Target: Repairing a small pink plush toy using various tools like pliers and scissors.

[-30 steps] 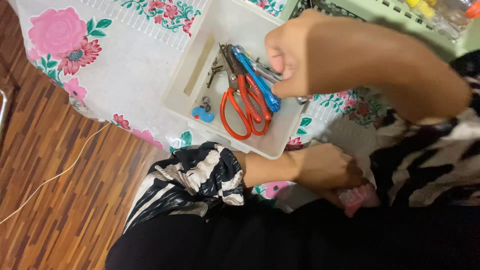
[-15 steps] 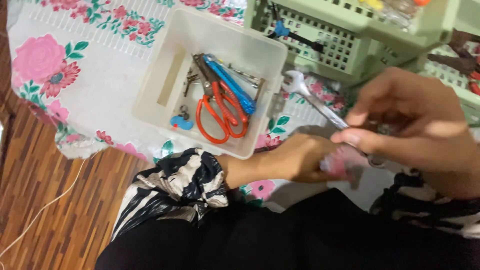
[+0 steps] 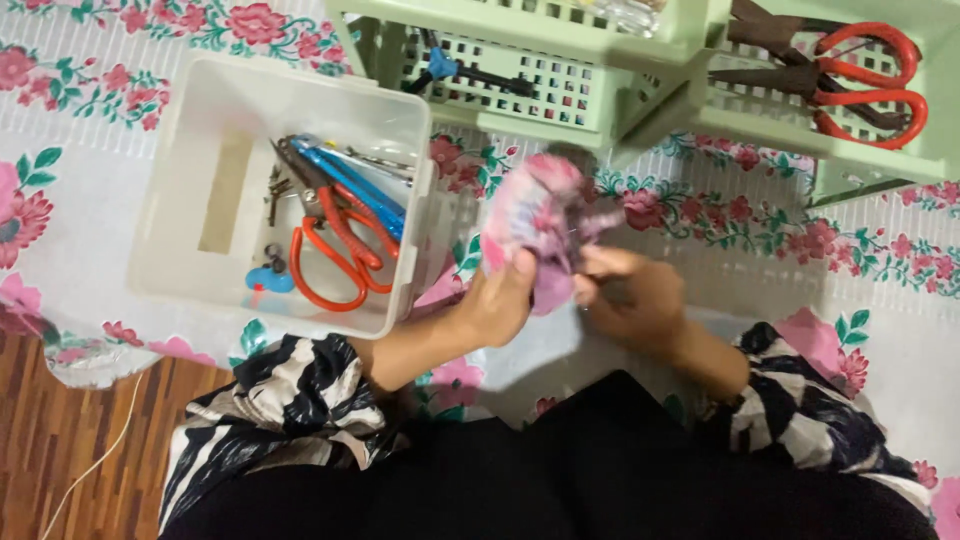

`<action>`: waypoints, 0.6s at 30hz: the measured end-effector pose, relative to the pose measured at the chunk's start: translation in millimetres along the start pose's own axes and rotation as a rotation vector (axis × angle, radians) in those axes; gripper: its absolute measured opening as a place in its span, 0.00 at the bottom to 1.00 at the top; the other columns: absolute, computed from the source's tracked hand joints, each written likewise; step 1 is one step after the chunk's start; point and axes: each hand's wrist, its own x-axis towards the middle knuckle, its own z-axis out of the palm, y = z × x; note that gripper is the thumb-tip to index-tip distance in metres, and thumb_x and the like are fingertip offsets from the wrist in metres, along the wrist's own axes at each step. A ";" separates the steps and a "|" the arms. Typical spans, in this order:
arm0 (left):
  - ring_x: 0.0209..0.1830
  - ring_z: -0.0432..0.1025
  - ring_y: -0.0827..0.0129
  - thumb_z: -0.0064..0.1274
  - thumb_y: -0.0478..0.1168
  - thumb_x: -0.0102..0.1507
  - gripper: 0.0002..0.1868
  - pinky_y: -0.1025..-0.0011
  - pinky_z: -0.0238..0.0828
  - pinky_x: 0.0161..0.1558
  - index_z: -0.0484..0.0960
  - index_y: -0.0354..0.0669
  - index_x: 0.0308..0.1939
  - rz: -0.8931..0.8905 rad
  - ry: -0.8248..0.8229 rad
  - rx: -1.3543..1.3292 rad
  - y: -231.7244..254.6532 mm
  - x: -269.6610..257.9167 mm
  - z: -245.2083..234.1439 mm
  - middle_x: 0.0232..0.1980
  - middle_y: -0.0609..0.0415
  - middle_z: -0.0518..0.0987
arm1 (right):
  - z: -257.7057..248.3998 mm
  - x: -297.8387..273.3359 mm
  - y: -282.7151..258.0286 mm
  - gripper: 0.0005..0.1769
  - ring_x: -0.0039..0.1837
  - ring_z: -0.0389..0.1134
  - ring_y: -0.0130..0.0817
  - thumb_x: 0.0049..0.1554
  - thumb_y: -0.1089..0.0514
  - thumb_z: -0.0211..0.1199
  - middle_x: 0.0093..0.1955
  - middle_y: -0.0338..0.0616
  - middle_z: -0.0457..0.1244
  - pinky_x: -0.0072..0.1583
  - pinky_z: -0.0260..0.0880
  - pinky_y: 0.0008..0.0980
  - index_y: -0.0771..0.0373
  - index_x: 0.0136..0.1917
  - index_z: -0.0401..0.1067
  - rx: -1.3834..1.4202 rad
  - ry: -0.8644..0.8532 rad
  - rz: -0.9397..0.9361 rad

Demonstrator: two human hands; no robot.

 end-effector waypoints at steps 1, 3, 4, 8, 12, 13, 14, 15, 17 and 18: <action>0.54 0.71 0.46 0.31 0.52 0.78 0.25 0.55 0.66 0.60 0.71 0.31 0.58 0.338 -0.003 -0.209 41.5 10.8 -3.3 0.53 0.39 0.75 | 4.0 -0.4 5.4 0.25 0.42 0.75 0.35 0.57 0.66 0.68 0.45 0.48 0.71 0.45 0.77 0.36 0.70 0.65 0.65 0.060 -0.072 -0.005; 0.56 0.73 0.53 0.38 0.48 0.78 0.20 0.60 0.67 0.63 0.73 0.32 0.59 0.299 -0.022 -0.175 28.8 7.5 0.4 0.55 0.46 0.78 | 10.1 -3.2 17.7 0.23 0.44 0.75 0.40 0.57 0.65 0.69 0.45 0.50 0.70 0.46 0.77 0.38 0.67 0.62 0.65 -0.003 -0.036 -0.148; 0.58 0.75 0.60 0.46 0.44 0.78 0.16 0.65 0.68 0.65 0.76 0.34 0.60 0.259 -0.034 -0.141 22.4 4.9 2.0 0.57 0.53 0.80 | 13.6 -4.9 23.4 0.21 0.45 0.75 0.45 0.56 0.64 0.71 0.45 0.51 0.69 0.46 0.76 0.39 0.64 0.59 0.65 -0.065 -0.007 -0.294; 0.48 0.75 0.73 0.54 0.41 0.71 0.14 0.71 0.74 0.54 0.78 0.35 0.55 -0.061 0.055 -0.262 3.4 5.3 7.3 0.48 0.56 0.83 | 12.0 -8.1 25.4 0.19 0.46 0.76 0.43 0.59 0.65 0.69 0.48 0.50 0.70 0.47 0.76 0.36 0.64 0.59 0.64 0.071 -0.073 -0.098; 0.48 0.73 0.76 0.51 0.43 0.74 0.13 0.73 0.73 0.53 0.78 0.35 0.54 -0.037 0.203 -0.391 -2.6 5.7 3.6 0.48 0.56 0.81 | 10.7 -2.8 19.5 0.21 0.45 0.76 0.43 0.57 0.61 0.73 0.48 0.50 0.71 0.46 0.75 0.37 0.65 0.59 0.66 0.029 -0.100 -0.051; 0.48 0.73 0.76 0.49 0.44 0.75 0.14 0.73 0.72 0.53 0.78 0.36 0.55 -0.042 0.228 -0.424 -0.9 6.7 1.9 0.49 0.57 0.81 | 10.8 -1.4 18.6 0.21 0.45 0.76 0.43 0.57 0.60 0.73 0.48 0.50 0.71 0.46 0.76 0.36 0.65 0.59 0.67 0.034 -0.108 -0.043; 0.48 0.73 0.76 0.49 0.44 0.75 0.14 0.73 0.72 0.53 0.78 0.36 0.55 -0.046 0.227 -0.422 2.9 8.3 2.8 0.49 0.57 0.81 | 11.0 -3.1 20.0 0.21 0.45 0.76 0.43 0.57 0.60 0.73 0.48 0.50 0.71 0.46 0.76 0.36 0.65 0.59 0.67 0.037 -0.107 -0.039; 0.49 0.74 0.75 0.48 0.44 0.75 0.14 0.73 0.72 0.55 0.77 0.37 0.55 0.021 0.231 -0.465 6.8 9.6 3.6 0.49 0.57 0.81 | 11.1 -4.8 21.2 0.21 0.45 0.76 0.43 0.57 0.60 0.73 0.48 0.50 0.71 0.45 0.75 0.36 0.65 0.58 0.67 0.039 -0.127 -0.039; 0.50 0.74 0.74 0.48 0.45 0.76 0.14 0.73 0.71 0.57 0.76 0.37 0.56 0.087 0.234 -0.508 15.6 10.5 4.3 0.50 0.57 0.81 | 11.0 -8.1 24.4 0.20 0.45 0.76 0.43 0.57 0.60 0.72 0.48 0.51 0.71 0.45 0.75 0.36 0.64 0.58 0.67 0.042 -0.146 -0.037; 0.51 0.74 0.74 0.50 0.44 0.75 0.14 0.72 0.72 0.56 0.75 0.37 0.57 0.056 0.118 -0.434 20.4 10.0 4.2 0.51 0.56 0.80 | 10.8 -10.0 26.2 0.19 0.45 0.75 0.43 0.57 0.60 0.72 0.47 0.50 0.71 0.45 0.75 0.37 0.64 0.57 0.67 0.032 -0.117 -0.069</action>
